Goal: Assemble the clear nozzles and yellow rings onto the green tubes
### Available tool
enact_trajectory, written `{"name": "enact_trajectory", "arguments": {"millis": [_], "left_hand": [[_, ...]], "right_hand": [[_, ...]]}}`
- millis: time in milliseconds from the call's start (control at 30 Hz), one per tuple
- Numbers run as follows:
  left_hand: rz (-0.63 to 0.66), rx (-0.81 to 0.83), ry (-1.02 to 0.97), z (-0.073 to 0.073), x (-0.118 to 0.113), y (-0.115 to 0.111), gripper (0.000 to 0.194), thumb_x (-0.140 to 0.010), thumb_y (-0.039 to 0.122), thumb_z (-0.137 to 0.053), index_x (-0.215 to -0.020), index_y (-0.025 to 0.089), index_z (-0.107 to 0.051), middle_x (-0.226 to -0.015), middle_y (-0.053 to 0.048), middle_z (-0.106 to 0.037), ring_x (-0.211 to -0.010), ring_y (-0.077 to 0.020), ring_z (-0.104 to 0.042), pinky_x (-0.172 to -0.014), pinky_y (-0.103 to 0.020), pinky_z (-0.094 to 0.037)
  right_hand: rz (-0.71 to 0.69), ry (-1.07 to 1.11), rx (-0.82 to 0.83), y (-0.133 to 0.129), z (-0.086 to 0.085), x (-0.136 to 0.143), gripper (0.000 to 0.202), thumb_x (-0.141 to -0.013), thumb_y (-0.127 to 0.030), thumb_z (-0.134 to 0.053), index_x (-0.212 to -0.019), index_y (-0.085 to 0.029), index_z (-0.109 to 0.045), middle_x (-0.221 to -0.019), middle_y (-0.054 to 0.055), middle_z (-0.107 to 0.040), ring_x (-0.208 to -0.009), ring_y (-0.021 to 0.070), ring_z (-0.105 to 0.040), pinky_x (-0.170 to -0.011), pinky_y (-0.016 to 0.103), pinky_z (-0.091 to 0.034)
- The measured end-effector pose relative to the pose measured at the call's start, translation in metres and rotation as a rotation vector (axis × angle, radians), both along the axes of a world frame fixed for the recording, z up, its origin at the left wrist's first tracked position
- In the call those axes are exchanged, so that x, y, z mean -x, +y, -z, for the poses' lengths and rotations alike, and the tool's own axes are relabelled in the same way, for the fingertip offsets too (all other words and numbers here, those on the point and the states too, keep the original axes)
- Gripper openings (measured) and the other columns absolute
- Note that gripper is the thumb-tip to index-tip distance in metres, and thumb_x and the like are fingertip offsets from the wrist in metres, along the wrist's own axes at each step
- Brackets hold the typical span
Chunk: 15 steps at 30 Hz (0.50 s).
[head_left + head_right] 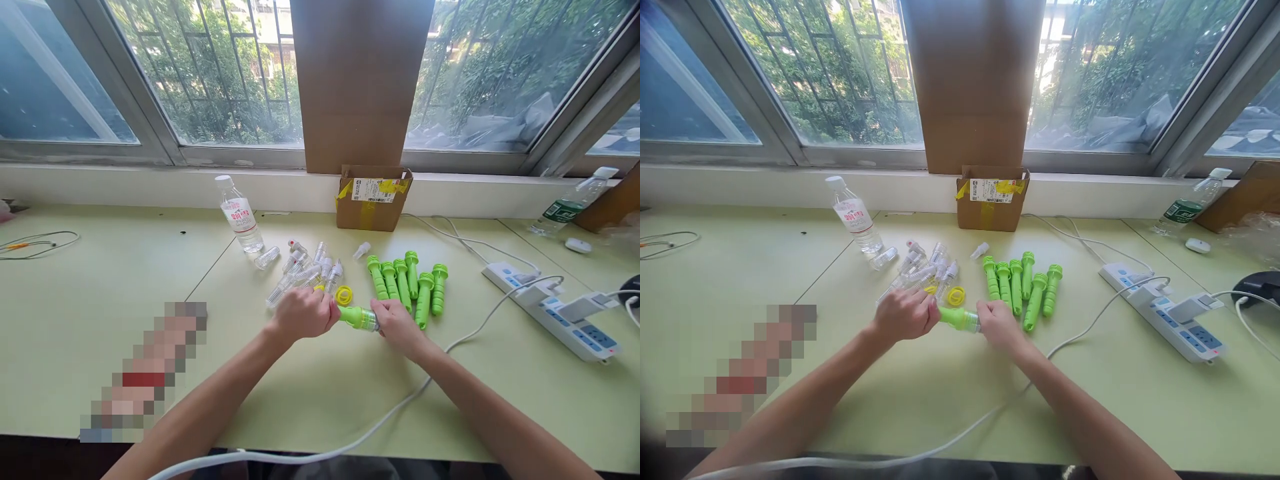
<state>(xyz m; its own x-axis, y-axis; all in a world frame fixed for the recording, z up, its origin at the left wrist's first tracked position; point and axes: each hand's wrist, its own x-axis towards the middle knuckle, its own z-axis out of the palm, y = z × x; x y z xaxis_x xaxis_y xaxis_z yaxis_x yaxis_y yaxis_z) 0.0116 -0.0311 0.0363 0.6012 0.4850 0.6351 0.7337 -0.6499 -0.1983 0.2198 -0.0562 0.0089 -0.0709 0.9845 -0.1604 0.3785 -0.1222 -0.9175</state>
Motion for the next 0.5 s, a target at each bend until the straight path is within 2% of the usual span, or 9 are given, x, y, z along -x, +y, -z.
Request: {"name": "enact_trajectory", "arguments": {"millis": [67,167,267,333,400,433,500], "left_hand": [[0.007,-0.028,-0.040,-0.001,0.000,-0.001,0.038,-0.087,0.024,-0.039,-0.049,0.020,-0.039,-0.041,0.001,-0.041,-0.037,-0.0122,-0.036,-0.045,-0.029,-0.017],[-0.035,0.005,-0.151,-0.001,0.000,-0.001,0.037,-0.087,0.023,-0.040,-0.050,0.019,-0.038,-0.044,0.001,-0.041,-0.039,-0.0112,-0.036,-0.046,-0.028,-0.017],[-0.148,0.150,-0.380,0.001,-0.001,-0.004,0.037,-0.091,0.026,-0.039,-0.054,0.019,-0.037,-0.045,0.003,-0.038,-0.040,-0.0096,-0.033,-0.044,-0.027,-0.018],[-0.210,0.282,-0.605,0.003,-0.005,-0.008,0.035,-0.094,0.028,-0.037,-0.060,0.020,-0.038,-0.046,0.005,-0.036,-0.040,-0.0090,-0.032,-0.043,-0.024,-0.023],[-0.187,0.400,-0.782,0.004,-0.014,-0.017,0.028,-0.096,0.030,-0.036,-0.071,0.021,-0.043,-0.051,0.006,-0.040,-0.043,-0.0091,-0.038,-0.044,-0.022,-0.030],[-0.153,0.431,-0.809,0.005,-0.020,-0.022,0.023,-0.096,0.030,-0.036,-0.076,0.021,-0.045,-0.054,0.006,-0.044,-0.045,-0.0094,-0.042,-0.046,-0.021,-0.033],[0.018,0.501,-0.746,0.006,-0.030,-0.032,0.014,-0.096,0.026,-0.038,-0.089,0.020,-0.049,-0.065,0.002,-0.056,-0.055,-0.0104,-0.053,-0.054,-0.022,-0.043]], "right_hand": [[-0.029,0.048,0.019,-0.001,-0.002,-0.002,0.047,-0.087,-0.048,-0.044,-0.050,-0.021,-0.032,-0.041,-0.006,-0.029,-0.039,0.0087,-0.026,-0.042,0.025,-0.017],[-0.012,0.150,-0.137,-0.003,-0.003,-0.005,0.049,-0.087,-0.054,-0.047,-0.053,-0.019,-0.042,-0.041,-0.005,-0.037,-0.039,0.0089,-0.033,-0.042,0.024,-0.023],[0.024,0.448,-0.307,-0.004,-0.002,-0.007,0.050,-0.091,-0.060,-0.034,-0.077,-0.018,-0.058,-0.049,-0.003,-0.047,-0.042,0.0115,-0.041,-0.042,0.024,-0.032],[-0.017,0.568,-0.405,-0.006,0.000,-0.004,0.051,-0.092,-0.060,-0.032,-0.101,-0.019,-0.060,-0.059,-0.001,-0.054,-0.048,0.0130,-0.047,-0.046,0.026,-0.039],[-0.119,0.517,-0.474,-0.009,0.001,0.002,0.046,-0.090,-0.056,-0.045,-0.119,-0.022,-0.056,-0.078,0.003,-0.062,-0.063,0.0153,-0.056,-0.055,0.028,-0.047],[-0.159,0.458,-0.497,-0.012,0.002,0.006,0.046,-0.088,-0.052,-0.052,-0.124,-0.023,-0.054,-0.090,0.005,-0.063,-0.075,0.0174,-0.060,-0.062,0.029,-0.050],[-0.172,0.361,-0.522,-0.017,0.004,0.016,0.041,-0.087,-0.045,-0.057,-0.122,-0.023,-0.056,-0.108,0.009,-0.063,-0.097,0.0218,-0.060,-0.078,0.034,-0.052]]}}
